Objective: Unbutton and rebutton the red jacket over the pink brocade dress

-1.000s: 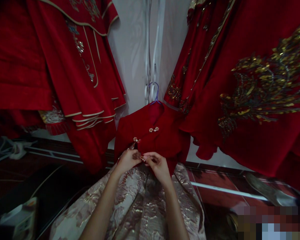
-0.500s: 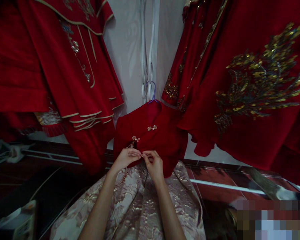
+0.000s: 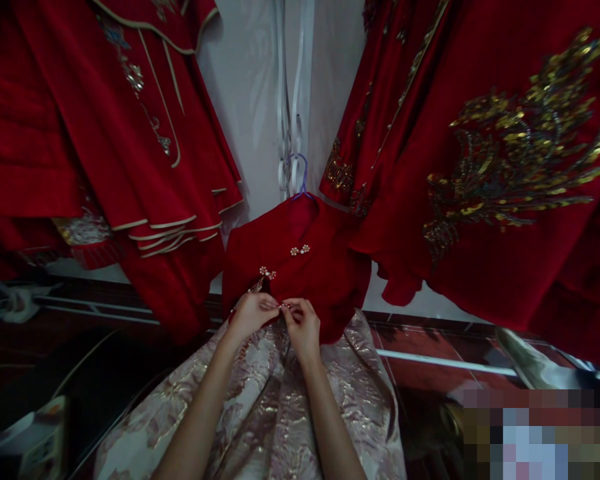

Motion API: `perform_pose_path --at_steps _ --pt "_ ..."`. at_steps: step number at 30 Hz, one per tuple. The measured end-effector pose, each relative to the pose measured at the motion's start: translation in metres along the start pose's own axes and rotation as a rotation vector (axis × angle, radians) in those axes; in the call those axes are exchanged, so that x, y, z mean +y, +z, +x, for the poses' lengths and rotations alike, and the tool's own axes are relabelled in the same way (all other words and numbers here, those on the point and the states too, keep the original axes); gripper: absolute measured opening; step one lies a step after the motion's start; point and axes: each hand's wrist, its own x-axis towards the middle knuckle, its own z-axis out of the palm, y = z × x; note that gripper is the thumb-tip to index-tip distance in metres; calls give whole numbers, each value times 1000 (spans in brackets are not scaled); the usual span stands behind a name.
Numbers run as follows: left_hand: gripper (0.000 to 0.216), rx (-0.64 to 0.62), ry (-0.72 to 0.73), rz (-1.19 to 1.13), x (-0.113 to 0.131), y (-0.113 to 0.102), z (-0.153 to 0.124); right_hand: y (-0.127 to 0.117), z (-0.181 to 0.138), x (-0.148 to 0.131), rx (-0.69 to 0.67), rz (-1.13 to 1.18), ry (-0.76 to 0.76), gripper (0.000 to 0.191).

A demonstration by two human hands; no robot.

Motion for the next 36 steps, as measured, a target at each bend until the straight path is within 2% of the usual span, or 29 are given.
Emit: perform_pose_path --at_steps 3,10,22,24,27,29,31,33,36 --pt "10 26 16 79 2 -1 0 1 0 -1 23 1 -6 19" --pt "12 -74 39 57 12 -13 -4 4 -2 -2 14 -26 -28 16" --pt "11 -114 65 73 -2 -15 -4 10 -7 3 -22 -55 -20 14" --pt "11 -51 68 66 -4 -16 -3 6 -7 2 36 -97 -15 13" --pt "14 63 79 101 -2 -22 -2 -1 -5 -3 254 -188 -40 13" --pt "13 10 81 107 2 -26 -3 -3 -5 -6 370 -201 -65 13" --pt "13 -98 82 97 6 -27 -6 -4 -6 -7 399 -173 -66 14" --pt "13 -159 103 115 8 -26 -8 -2 -7 -5 358 -139 -42 14" --pt "15 -146 167 225 9 -19 -9 2 -9 2 264 -103 3 15"
